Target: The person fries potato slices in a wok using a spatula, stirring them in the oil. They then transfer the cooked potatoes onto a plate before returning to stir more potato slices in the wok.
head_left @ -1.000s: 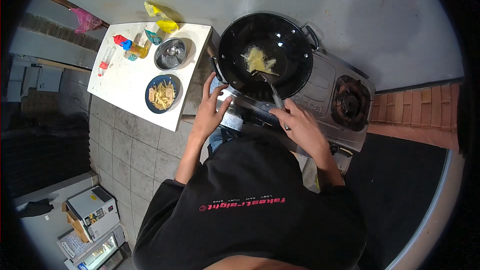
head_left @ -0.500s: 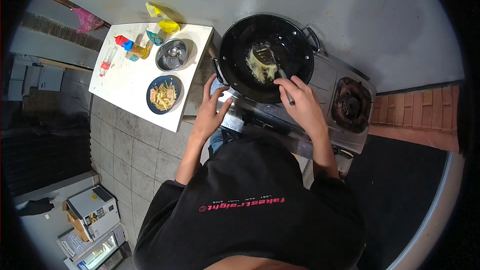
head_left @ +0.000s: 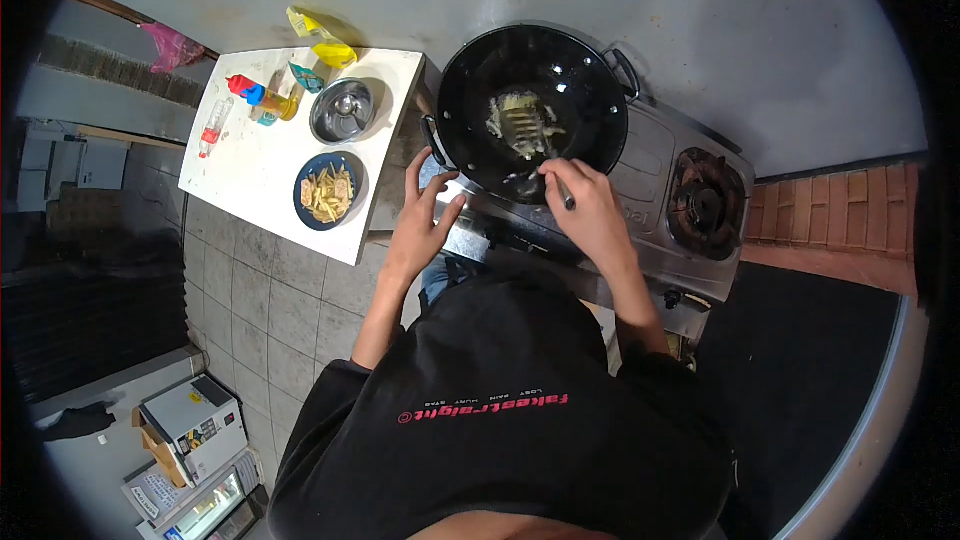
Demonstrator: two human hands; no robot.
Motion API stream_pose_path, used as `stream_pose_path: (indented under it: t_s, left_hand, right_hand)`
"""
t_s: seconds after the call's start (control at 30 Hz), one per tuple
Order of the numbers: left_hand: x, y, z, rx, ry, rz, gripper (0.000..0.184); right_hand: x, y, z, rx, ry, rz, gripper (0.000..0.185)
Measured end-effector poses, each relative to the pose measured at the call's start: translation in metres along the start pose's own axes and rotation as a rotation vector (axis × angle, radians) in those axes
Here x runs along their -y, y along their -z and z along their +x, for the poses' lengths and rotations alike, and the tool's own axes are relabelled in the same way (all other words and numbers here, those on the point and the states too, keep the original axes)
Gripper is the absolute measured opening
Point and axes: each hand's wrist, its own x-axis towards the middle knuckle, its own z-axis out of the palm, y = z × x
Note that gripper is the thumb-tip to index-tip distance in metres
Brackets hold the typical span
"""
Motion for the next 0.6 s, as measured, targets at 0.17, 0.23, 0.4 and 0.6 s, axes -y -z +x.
stream_pose_path:
  t_s: [0.17, 0.23, 0.4, 0.6]
  left_hand:
    - [0.006, 0.000, 0.000, -0.012, 0.001, -0.004, 0.034]
    - [0.008, -0.001, 0.001, -0.024, -0.011, -0.065, 0.032]
    - [0.005, 0.001, 0.001, -0.028, -0.005, -0.068, 0.032]
    - [0.003, 0.002, 0.002, -0.026, 0.002, -0.098, 0.031]
  right_hand:
    - [-0.007, 0.023, 0.011, -0.134, -0.077, -0.026, 0.010]
    - [-0.010, 0.031, 0.016, -0.249, -0.081, -0.038, 0.010]
    - [-0.014, 0.034, 0.024, -0.349, -0.184, -0.084, 0.010]
    - [-0.031, 0.014, 0.027, -0.427, -0.195, -0.088, 0.010]
